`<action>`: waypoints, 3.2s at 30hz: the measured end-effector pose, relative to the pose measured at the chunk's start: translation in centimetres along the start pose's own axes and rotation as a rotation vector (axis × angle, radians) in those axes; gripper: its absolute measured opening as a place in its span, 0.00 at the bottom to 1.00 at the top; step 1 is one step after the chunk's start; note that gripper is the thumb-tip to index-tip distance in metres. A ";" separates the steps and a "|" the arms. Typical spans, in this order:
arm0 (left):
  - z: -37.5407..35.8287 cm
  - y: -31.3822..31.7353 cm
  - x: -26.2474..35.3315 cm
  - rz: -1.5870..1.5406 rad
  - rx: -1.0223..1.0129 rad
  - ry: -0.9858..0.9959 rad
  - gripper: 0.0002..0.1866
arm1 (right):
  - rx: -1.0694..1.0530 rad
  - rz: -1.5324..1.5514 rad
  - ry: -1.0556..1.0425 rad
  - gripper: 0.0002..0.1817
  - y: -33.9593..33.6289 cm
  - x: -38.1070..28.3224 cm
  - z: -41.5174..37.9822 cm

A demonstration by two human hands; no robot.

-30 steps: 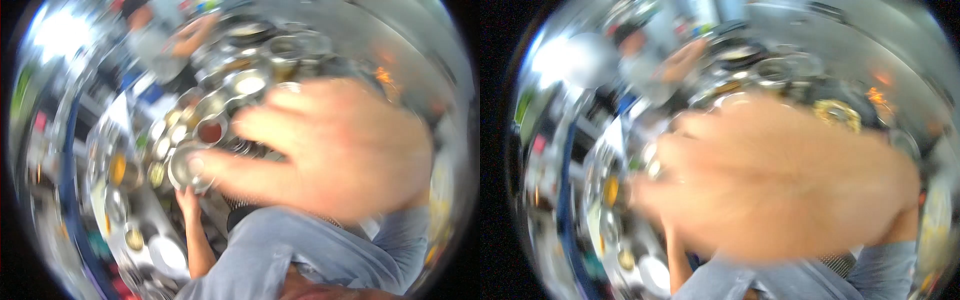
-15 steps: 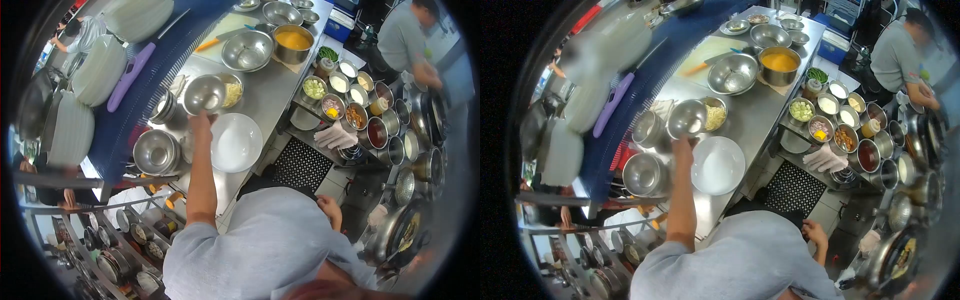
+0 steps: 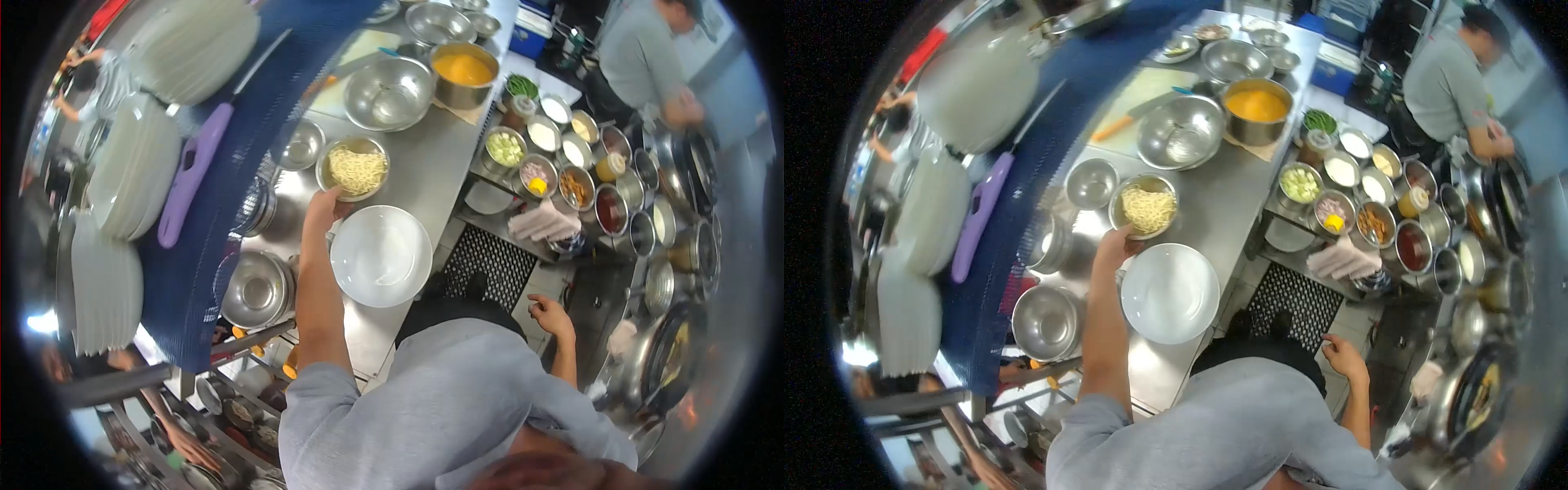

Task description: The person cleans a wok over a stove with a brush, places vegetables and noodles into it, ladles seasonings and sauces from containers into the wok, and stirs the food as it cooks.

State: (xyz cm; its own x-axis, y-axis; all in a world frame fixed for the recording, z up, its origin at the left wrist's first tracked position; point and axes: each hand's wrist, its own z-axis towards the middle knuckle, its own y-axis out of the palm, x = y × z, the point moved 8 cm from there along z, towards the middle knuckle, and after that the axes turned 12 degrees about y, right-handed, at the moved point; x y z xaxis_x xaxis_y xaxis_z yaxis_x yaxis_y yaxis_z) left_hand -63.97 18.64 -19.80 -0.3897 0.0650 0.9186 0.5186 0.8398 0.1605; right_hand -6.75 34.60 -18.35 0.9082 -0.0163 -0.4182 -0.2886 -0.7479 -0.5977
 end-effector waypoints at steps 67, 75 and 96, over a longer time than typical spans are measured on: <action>-41.0 73.1 -15.8 0.267 -1.184 0.105 0.26 | 0.798 1.746 0.338 0.19 -14.4 43.0 -30.8; -32.9 55.6 -14.9 0.260 -0.869 0.076 0.21 | 1.029 0.462 0.923 0.27 -22.6 47.0 -31.0; -20.0 -3.8 0.7 -0.491 0.762 0.624 0.37 | -0.033 -0.338 -0.091 0.25 -7.8 7.8 -0.8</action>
State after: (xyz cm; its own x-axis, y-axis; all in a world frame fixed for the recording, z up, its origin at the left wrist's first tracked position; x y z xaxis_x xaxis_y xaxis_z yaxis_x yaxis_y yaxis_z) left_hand -50.96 4.72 -12.51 0.1401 -0.4704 0.8713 -0.2773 0.8261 0.4906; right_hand 2.81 39.73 -16.40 0.9197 0.2938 -0.2603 0.0352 -0.7222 -0.6908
